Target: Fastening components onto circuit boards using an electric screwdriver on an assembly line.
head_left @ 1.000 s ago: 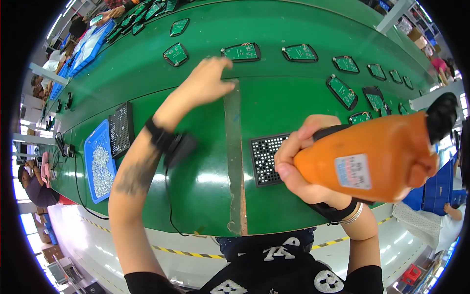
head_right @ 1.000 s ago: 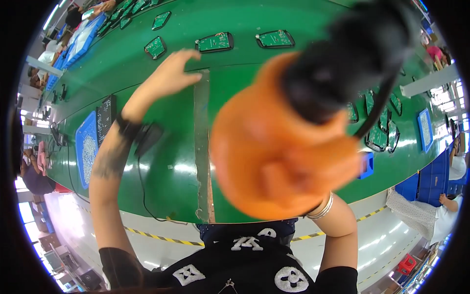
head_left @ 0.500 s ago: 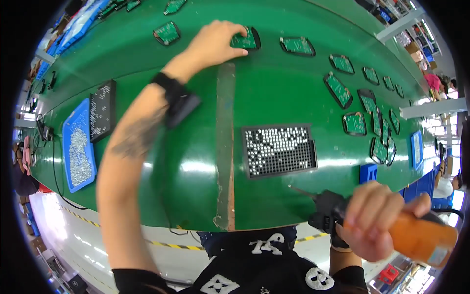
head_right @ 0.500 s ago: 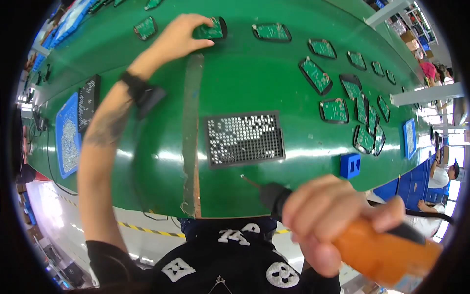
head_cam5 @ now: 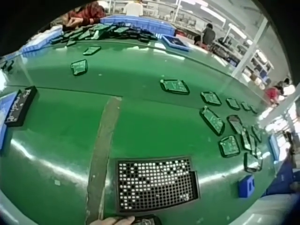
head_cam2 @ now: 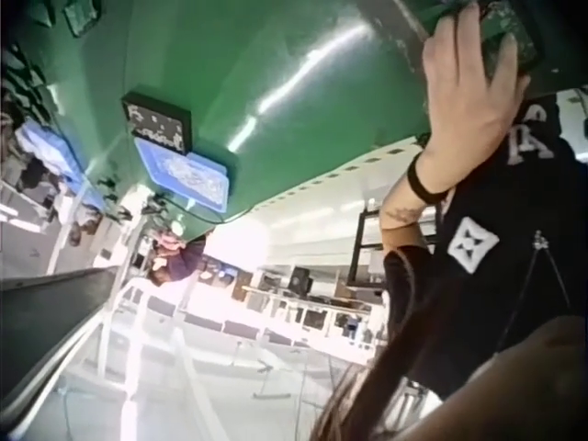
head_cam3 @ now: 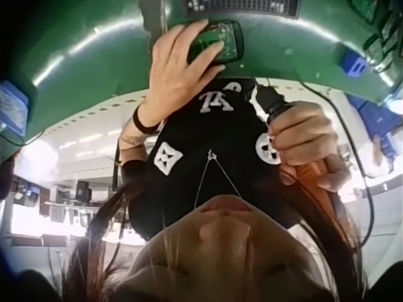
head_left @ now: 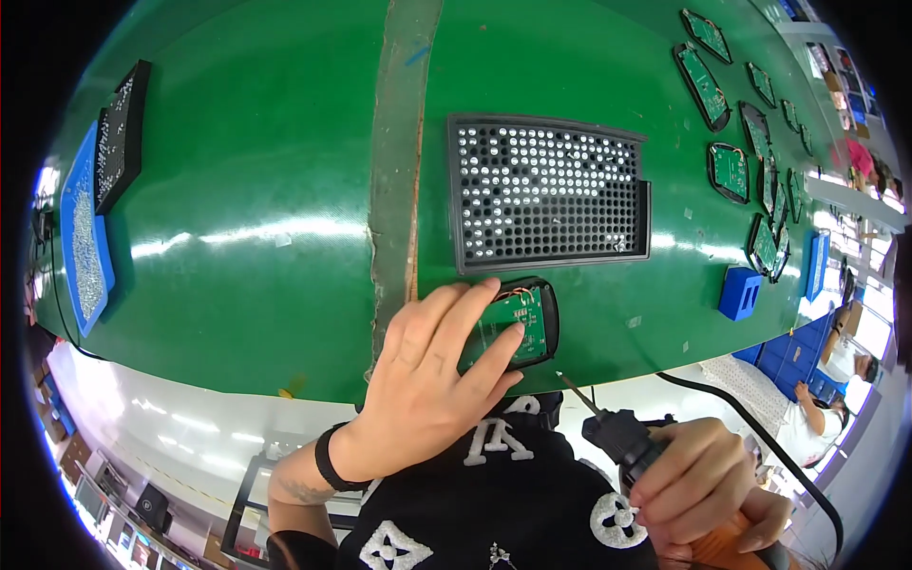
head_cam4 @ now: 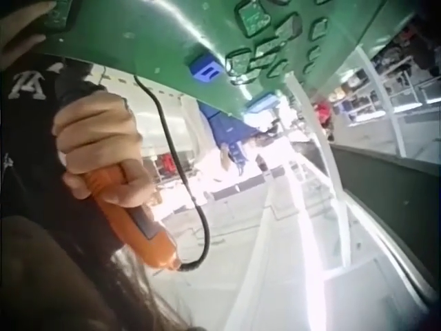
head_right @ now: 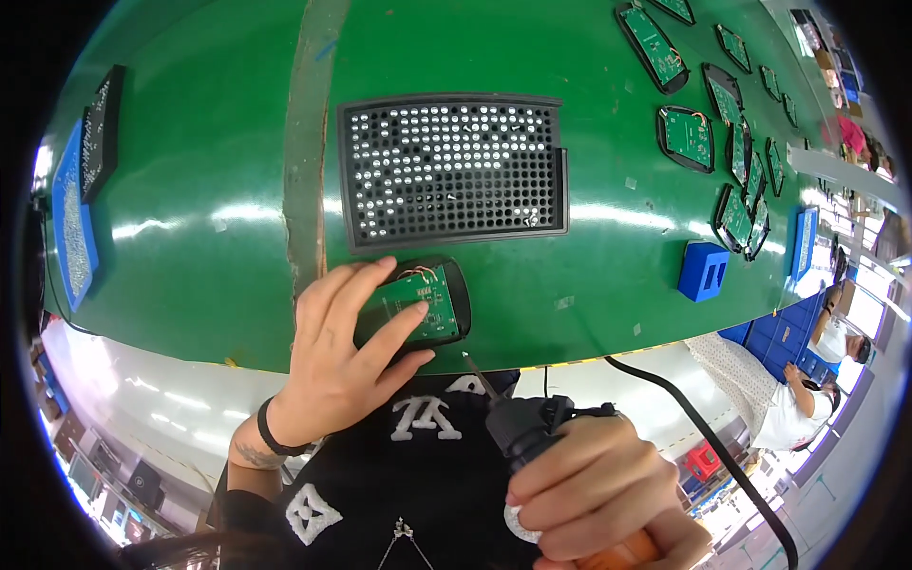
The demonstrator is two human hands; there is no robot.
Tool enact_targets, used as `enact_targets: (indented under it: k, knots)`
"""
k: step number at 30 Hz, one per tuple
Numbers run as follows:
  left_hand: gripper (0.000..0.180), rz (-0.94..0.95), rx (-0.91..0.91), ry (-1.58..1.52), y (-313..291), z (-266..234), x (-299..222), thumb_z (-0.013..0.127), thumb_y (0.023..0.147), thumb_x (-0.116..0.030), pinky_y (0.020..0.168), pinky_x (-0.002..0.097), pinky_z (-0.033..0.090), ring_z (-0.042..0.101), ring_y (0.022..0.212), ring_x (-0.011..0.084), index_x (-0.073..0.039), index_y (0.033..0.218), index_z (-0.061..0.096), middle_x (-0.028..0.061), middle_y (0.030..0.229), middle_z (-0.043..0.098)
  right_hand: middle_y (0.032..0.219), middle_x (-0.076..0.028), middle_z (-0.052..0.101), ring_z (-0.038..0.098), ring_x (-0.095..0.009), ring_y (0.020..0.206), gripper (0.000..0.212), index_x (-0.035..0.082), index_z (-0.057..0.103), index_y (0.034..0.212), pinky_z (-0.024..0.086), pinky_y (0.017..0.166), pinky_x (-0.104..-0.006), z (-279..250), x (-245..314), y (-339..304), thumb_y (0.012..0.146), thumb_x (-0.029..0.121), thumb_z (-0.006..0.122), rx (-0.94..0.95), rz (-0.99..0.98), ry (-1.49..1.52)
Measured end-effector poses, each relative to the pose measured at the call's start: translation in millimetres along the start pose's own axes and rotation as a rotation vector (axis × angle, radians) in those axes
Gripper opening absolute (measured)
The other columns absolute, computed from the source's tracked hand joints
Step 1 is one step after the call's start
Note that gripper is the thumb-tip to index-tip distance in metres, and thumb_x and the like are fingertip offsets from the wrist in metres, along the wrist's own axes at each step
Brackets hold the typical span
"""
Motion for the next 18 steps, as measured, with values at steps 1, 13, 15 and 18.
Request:
enact_targets:
  k: [1,13,15,18]
  knots:
    - [0.041,-0.003,0.000,-0.003,0,2,0,0.074,0.062,-0.014,0.081,0.0416,0.042,0.049,0.102,0.0314,-0.007,0.100,0.061,0.0156,0.115,0.051,0.073,-0.005,0.057,0.056,-0.017,0.052,0.060,0.019,0.033,0.127,0.052,0.048,-0.0316,0,-1,-1,0.078,0.002,0.065,0.001,0.004,0.000]
    - [0.040,-0.054,-0.023,-0.071,-3,4,5,0.076,0.060,-0.011,0.084,0.0417,0.033,0.048,0.103,0.0286,-0.012,0.098,0.063,0.0064,0.114,0.055,0.073,-0.006,0.057,0.057,-0.019,0.052,0.056,0.022,0.035,0.122,0.052,0.051,-0.0336,4,-10,-1,0.078,0.001,0.063,-0.031,0.082,-0.093]
    - [0.038,-0.058,-0.031,-0.072,-3,4,4,0.076,0.060,-0.011,0.084,0.0407,0.032,0.049,0.101,0.0278,-0.012,0.097,0.064,0.0056,0.113,0.055,0.071,-0.006,0.056,0.057,-0.019,0.052,0.055,0.021,0.036,0.120,0.052,0.051,-0.0336,1,-13,1,0.077,-0.001,0.063,0.031,0.064,-0.017]
    - [0.038,-0.055,-0.036,-0.070,-3,3,5,0.076,0.060,-0.010,0.083,0.0397,0.031,0.050,0.100,0.0266,-0.012,0.096,0.063,0.0055,0.112,0.056,0.071,-0.007,0.056,0.057,-0.019,0.052,0.054,0.020,0.036,0.118,0.052,0.051,-0.0338,5,-15,-3,0.076,-0.002,0.062,0.023,0.040,0.005]
Point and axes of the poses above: each hand's wrist, its own y-axis towards the middle knuckle, its own z-axis out of the palm, x = y × z, the point moved 6 cm from there along y, towards the middle knuckle
